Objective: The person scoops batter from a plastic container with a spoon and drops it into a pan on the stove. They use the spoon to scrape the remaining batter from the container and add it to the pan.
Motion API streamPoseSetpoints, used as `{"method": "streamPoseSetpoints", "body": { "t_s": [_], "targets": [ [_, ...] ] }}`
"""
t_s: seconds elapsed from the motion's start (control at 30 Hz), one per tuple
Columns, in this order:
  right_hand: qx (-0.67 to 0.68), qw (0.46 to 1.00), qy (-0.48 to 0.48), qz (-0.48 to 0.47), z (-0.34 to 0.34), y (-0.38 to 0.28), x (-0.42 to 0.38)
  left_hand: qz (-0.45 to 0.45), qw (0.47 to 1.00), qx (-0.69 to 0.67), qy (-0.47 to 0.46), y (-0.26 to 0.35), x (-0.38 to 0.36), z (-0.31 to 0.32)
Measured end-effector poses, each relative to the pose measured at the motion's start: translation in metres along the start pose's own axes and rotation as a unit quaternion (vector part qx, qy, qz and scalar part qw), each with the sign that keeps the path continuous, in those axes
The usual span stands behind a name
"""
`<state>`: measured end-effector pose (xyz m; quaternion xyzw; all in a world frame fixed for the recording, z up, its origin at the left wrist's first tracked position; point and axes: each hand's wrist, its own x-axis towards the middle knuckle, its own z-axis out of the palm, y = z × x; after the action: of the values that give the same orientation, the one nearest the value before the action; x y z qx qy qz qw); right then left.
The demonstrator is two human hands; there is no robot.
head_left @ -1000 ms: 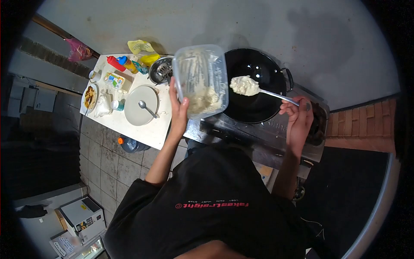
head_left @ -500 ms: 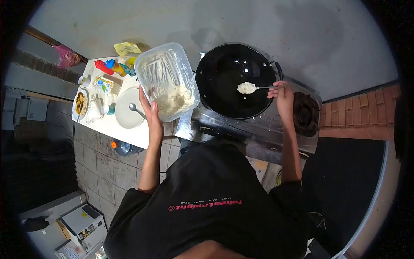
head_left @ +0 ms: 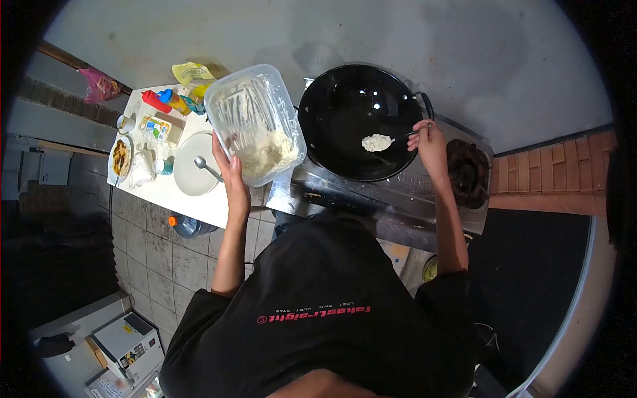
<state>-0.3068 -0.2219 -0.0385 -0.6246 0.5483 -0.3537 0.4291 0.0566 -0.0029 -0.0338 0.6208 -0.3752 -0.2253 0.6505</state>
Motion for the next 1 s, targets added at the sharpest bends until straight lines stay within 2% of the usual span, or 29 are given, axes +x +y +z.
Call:
{"method": "streamPoseSetpoints", "body": {
  "t_s": [0.77,0.83,0.97,1.0],
  "targets": [
    [-0.139,0.99,-0.018,0.018,0.006,-0.047,0.012,0.005,1.0,-0.005,0.01,-0.001,0.002,0.0],
    [-0.213,0.974,0.014,-0.075,0.007,-0.03,0.021,0.002,1.0,-0.005,0.009,-0.001,0.001,0.0],
    [-0.224,0.971,0.01,-0.086,0.008,-0.052,0.013,0.001,1.0,-0.005,0.01,-0.001,0.001,-0.002],
    [-0.234,0.964,0.019,-0.127,0.007,-0.052,0.012,-0.002,1.0,-0.011,0.01,-0.001,0.001,-0.001]
  ]
}}
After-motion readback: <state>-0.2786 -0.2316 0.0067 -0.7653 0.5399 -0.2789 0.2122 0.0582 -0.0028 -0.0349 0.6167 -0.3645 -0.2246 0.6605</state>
